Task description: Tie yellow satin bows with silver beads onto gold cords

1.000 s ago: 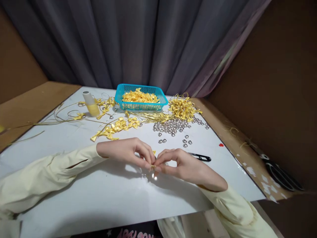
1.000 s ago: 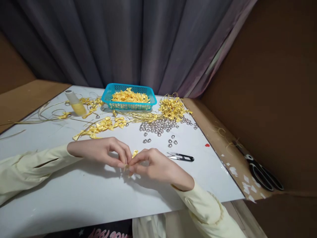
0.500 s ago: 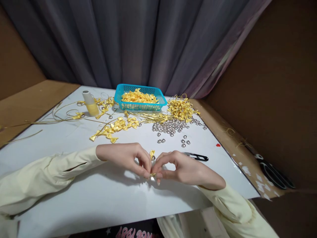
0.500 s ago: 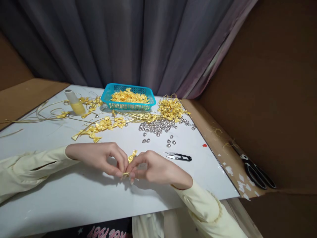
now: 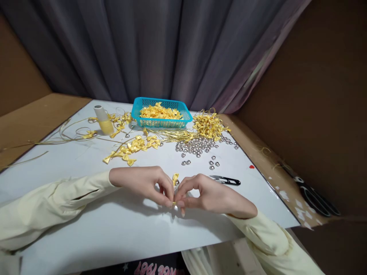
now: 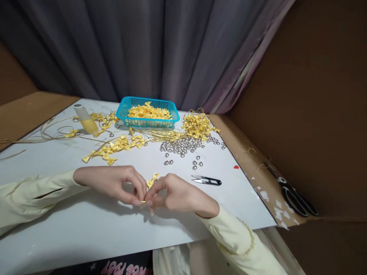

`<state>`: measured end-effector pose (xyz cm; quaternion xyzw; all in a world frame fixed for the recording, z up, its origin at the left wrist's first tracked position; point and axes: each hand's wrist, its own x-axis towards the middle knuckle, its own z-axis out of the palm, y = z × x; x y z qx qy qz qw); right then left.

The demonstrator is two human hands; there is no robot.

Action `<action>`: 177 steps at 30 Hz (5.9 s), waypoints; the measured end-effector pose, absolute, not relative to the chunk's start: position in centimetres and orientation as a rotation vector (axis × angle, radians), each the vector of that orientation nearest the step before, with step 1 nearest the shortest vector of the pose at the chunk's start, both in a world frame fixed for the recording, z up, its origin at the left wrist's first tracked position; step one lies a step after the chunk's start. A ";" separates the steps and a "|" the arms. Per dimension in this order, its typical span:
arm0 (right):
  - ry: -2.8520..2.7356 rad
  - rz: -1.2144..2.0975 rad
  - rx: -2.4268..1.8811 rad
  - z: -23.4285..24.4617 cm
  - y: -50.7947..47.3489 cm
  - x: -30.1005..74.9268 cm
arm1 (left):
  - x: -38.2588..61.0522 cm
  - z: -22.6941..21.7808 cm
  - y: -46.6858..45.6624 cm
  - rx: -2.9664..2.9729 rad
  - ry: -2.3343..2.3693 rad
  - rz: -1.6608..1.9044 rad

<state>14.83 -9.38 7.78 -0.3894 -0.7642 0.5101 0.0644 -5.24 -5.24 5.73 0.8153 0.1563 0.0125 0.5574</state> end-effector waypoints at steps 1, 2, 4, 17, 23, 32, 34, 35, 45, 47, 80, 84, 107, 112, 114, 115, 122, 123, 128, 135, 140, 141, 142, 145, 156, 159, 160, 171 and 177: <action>-2.297 1.540 -1.187 7.8 -9.4 14.9 | -5.2 5.8 -5.2 1.931 0.379 0.029; -2.285 1.546 -1.201 7.7 -9.4 14.9 | -5.2 5.8 -5.2 1.937 0.388 0.030; -2.259 1.569 -1.231 7.6 -9.4 15.0 | -5.2 5.8 -5.2 1.948 0.399 0.029; -2.207 1.575 -1.220 6.6 -9.8 15.2 | -5.2 5.9 -5.5 1.939 0.369 -0.010; -2.221 1.558 -1.212 6.4 -9.9 15.0 | -5.3 5.7 -5.4 1.950 0.373 -0.019; -2.175 1.500 -1.293 6.5 -10.5 14.8 | -5.3 5.6 -5.3 1.942 0.400 0.001; -2.164 1.457 -1.315 6.5 -10.7 14.7 | -5.3 5.5 -5.3 1.932 0.425 -0.001; -2.157 1.423 -1.330 6.4 -10.8 14.7 | -5.3 5.5 -5.4 1.925 0.441 -0.004; -2.110 1.314 -1.468 5.8 -10.5 14.9 | -4.8 4.8 -5.3 1.910 0.617 0.059; -2.111 1.314 -1.504 5.9 -10.2 15.1 | -4.9 4.2 -5.1 1.904 0.710 0.093; -2.376 0.494 -1.436 6.0 -10.5 15.6 | -3.3 4.0 -7.9 2.450 0.829 0.409; -2.393 0.505 -1.376 6.1 -10.6 15.7 | -3.3 4.2 -7.9 2.493 0.814 0.368; -2.336 0.669 -1.355 6.5 -10.1 15.4 | -3.2 4.3 -8.3 2.205 0.851 0.561; -2.328 0.673 -1.379 6.9 -10.3 14.9 | -3.4 4.0 -8.1 2.180 0.878 0.576; -2.328 0.672 -1.409 7.0 -10.4 14.7 | -3.5 4.0 -8.1 2.161 0.882 0.571; -2.332 0.669 -1.425 7.1 -10.4 14.5 | -3.5 4.1 -8.1 2.150 0.885 0.567; -2.400 0.568 -1.468 7.3 -10.6 14.0 | -3.5 4.1 -8.3 2.099 0.899 0.588; -2.409 0.560 -1.471 7.3 -10.6 13.9 | -3.4 4.1 -8.3 2.087 0.896 0.593; -2.407 0.567 -1.506 7.5 -10.8 13.6 | -3.3 4.0 -8.3 2.044 0.890 0.582; -2.372 0.611 -1.485 7.2 -10.6 14.0 | -3.3 4.2 -8.1 2.000 0.852 0.568; -2.232 0.737 -1.396 6.6 -10.5 15.3 | -3.3 4.4 -7.9 1.917 0.823 0.545; -2.210 0.769 -1.380 6.5 -10.5 15.5 | -3.2 4.4 -7.9 1.905 0.812 0.541; -2.192 0.802 -1.367 6.4 -10.5 15.6 | -3.2 4.4 -7.9 1.895 0.804 0.536; -2.169 0.875 -1.369 6.3 -10.5 15.8 | -3.2 4.3 -7.8 1.886 0.780 0.516; -2.000 1.276 -1.379 6.3 -9.6 16.4 | -3.3 4.5 -7.7 1.945 0.742 0.496; -1.951 1.337 -1.390 5.9 -9.4 16.5 | -3.3 4.6 -7.6 1.956 0.741 0.493; -1.934 1.349 -1.389 5.8 -9.4 16.5 | -3.3 4.6 -7.6 1.958 0.741 0.493; -1.680 1.548 -1.383 5.3 -9.2 16.1 | -3.4 4.8 -7.7 1.941 0.725 0.496; -1.573 1.588 -1.395 5.2 -9.1 16.2 | -3.3 4.9 -7.7 1.938 0.735 0.482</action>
